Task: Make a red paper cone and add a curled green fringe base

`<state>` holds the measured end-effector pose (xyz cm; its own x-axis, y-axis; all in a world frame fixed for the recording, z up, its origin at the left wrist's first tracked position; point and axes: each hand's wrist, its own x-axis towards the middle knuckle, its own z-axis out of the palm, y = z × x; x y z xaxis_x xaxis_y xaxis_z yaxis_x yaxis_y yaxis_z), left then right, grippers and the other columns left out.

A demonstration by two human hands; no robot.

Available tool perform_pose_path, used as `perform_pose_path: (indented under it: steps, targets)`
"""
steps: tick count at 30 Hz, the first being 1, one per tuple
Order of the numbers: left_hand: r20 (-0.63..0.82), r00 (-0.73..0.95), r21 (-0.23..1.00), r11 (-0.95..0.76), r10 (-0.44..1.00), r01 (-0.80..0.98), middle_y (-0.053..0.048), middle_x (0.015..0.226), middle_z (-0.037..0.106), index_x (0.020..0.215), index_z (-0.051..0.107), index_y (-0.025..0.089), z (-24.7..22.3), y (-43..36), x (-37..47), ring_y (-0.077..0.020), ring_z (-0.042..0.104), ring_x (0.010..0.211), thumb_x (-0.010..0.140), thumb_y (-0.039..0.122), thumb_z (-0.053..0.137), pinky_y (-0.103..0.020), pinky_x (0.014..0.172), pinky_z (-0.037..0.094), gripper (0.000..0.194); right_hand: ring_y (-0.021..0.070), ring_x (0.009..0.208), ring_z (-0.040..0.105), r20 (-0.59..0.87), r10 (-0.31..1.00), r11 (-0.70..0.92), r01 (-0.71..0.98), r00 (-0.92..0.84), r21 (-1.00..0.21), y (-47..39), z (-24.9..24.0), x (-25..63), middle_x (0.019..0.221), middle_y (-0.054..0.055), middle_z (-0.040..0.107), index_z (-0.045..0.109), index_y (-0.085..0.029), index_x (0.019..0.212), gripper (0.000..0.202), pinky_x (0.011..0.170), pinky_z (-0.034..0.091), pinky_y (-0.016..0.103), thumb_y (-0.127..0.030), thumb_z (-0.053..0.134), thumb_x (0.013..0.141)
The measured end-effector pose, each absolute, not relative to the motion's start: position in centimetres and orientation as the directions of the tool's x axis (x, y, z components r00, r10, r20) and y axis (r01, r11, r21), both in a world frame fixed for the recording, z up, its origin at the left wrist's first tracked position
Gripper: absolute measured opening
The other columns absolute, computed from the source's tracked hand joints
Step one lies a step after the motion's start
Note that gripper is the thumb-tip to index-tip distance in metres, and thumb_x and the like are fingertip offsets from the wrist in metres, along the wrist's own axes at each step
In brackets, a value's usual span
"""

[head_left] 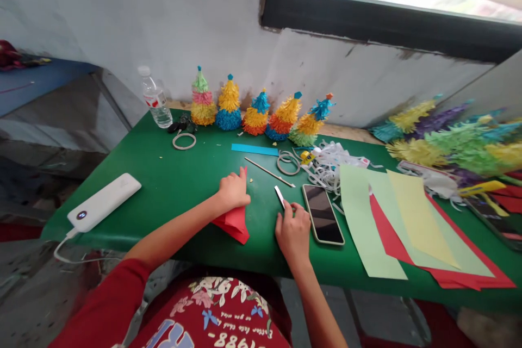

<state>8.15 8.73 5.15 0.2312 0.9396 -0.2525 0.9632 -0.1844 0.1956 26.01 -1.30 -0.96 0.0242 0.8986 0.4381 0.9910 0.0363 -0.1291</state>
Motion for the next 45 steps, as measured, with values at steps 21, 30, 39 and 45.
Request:
perform_pose_path:
  steps: [21, 30, 39, 45]
  targets:
    - [-0.371, 0.312, 0.769, 0.477, 0.875, -0.426, -0.01, 0.09, 0.07, 0.094, 0.057, 0.012, 4.5, 12.9, 0.2, -0.0177, 0.07, 0.075, 0.075, 0.026, 0.073, -0.029, 0.067, 0.059, 0.028, 0.0225, 0.11, 0.064, 0.484, 0.522, 0.793, 0.608, -0.702, 0.027, -0.1, -0.3, 23.5, 0.116, 0.013, 0.068, 0.061, -0.014, 0.121, 0.036, 0.094, 0.056, 0.037, -0.004, 0.043, 0.091]
    - [0.055, -0.073, 0.961, -0.072, 0.996, -0.266, -0.002, 0.086, 0.064, 0.104, 0.049, 0.018, 4.0, 12.4, 1.5, -0.0148, 0.066, 0.064, 0.064, 0.038, 0.08, -0.027, 0.06, 0.055, 0.054, 0.0195, 0.116, 0.061, 0.609, 0.653, 0.569, 0.822, -0.451, -0.002, 1.8, 2.4, 30.9, 0.128, 0.009, 0.062, 0.041, -0.023, 0.143, 0.058, 0.099, 0.051, 0.033, 0.0, 0.032, 0.091]
    - [0.58, 0.053, 0.814, -0.58, 0.813, -0.003, -0.003, 0.091, 0.067, 0.113, 0.052, 0.021, 3.9, 10.9, 1.7, -0.0156, 0.064, 0.08, 0.071, 0.029, 0.075, -0.031, 0.077, 0.051, 0.048, 0.0269, 0.1, 0.067, 0.696, 0.717, 0.057, 0.991, 0.047, -0.125, 6.7, 2.2, 36.2, 0.111, 0.017, 0.069, 0.057, -0.011, 0.127, 0.041, 0.083, 0.055, 0.039, -0.017, 0.035, 0.093]
    - [0.455, 0.155, 0.874, -0.473, 0.877, 0.112, -0.004, 0.088, 0.071, 0.103, 0.056, 0.02, 3.6, 10.8, 1.3, -0.0174, 0.066, 0.081, 0.072, 0.033, 0.073, -0.033, 0.083, 0.05, 0.037, 0.0306, 0.121, 0.054, 0.623, 0.774, 0.323, 0.918, -0.116, -0.23, 6.4, 2.2, 30.2, 0.127, 0.018, 0.059, 0.05, -0.014, 0.131, 0.05, 0.101, 0.044, 0.049, -0.036, 0.056, 0.087]
